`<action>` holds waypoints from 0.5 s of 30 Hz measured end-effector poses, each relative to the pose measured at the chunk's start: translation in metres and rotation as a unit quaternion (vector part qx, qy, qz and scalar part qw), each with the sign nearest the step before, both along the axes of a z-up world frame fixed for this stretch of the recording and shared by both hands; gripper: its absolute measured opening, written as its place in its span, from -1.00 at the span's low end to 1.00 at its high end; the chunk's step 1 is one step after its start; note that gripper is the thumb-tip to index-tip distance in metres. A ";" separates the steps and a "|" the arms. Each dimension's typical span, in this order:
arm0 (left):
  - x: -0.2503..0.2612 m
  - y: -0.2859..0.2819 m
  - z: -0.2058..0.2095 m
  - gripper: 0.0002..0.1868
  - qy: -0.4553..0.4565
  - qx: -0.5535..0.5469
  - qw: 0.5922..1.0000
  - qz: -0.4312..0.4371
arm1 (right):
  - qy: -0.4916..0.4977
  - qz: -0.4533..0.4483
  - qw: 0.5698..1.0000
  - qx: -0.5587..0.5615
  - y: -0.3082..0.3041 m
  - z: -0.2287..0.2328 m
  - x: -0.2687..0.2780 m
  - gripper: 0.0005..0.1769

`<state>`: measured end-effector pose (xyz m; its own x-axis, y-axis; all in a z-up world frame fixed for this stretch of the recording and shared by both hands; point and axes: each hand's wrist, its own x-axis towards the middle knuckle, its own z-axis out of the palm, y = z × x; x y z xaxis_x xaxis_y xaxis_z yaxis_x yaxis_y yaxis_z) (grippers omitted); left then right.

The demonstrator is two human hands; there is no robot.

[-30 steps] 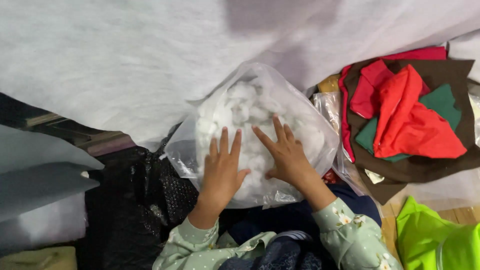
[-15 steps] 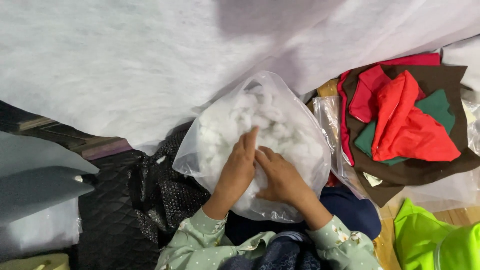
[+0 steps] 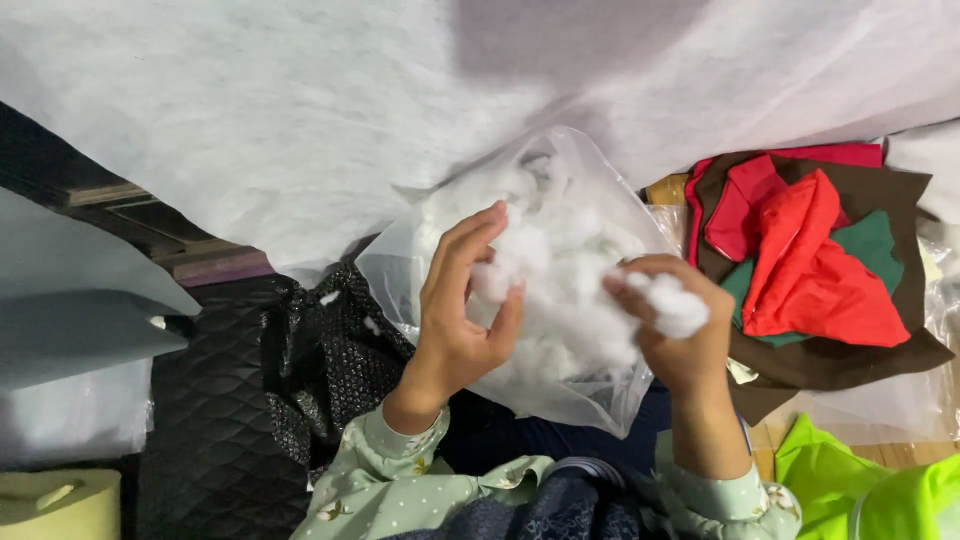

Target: Stuffing a lime green pillow cover with white fiberfill material on a wooden workbench.

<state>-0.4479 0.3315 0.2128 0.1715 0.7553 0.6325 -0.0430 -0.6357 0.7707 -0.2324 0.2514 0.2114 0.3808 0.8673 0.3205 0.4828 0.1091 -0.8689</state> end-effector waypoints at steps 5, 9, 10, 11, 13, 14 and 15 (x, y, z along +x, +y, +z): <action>0.004 -0.008 0.002 -0.35 0.015 0.028 0.999 -0.040 | -0.020 -0.009 0.999 0.027 0.007 0.015 0.012 -0.87; 0.005 -0.012 0.003 -0.05 0.141 -0.008 0.990 -0.003 | -0.046 -0.016 0.997 0.063 0.007 0.027 0.014 -0.86; 0.007 -0.013 0.005 -0.05 0.140 -0.003 0.990 -0.007 | -0.047 -0.021 0.996 0.068 0.008 0.029 0.016 -0.86; 0.007 -0.016 0.005 -0.07 0.233 -0.032 0.972 -0.019 | -0.052 -0.023 0.996 0.073 0.007 0.030 0.017 -0.86; 0.011 -0.024 0.007 -0.08 0.325 -0.058 0.943 -0.034 | -0.057 -0.028 0.995 0.078 -0.001 0.031 0.020 -0.86; 0.014 -0.029 0.009 -0.06 0.247 -0.026 0.966 -0.076 | -0.063 -0.029 0.994 0.084 -0.006 0.031 0.024 -0.85; 0.018 -0.033 0.010 -0.03 0.166 0.006 0.979 -0.119 | -0.069 -0.032 0.993 0.089 -0.013 0.031 0.027 -0.85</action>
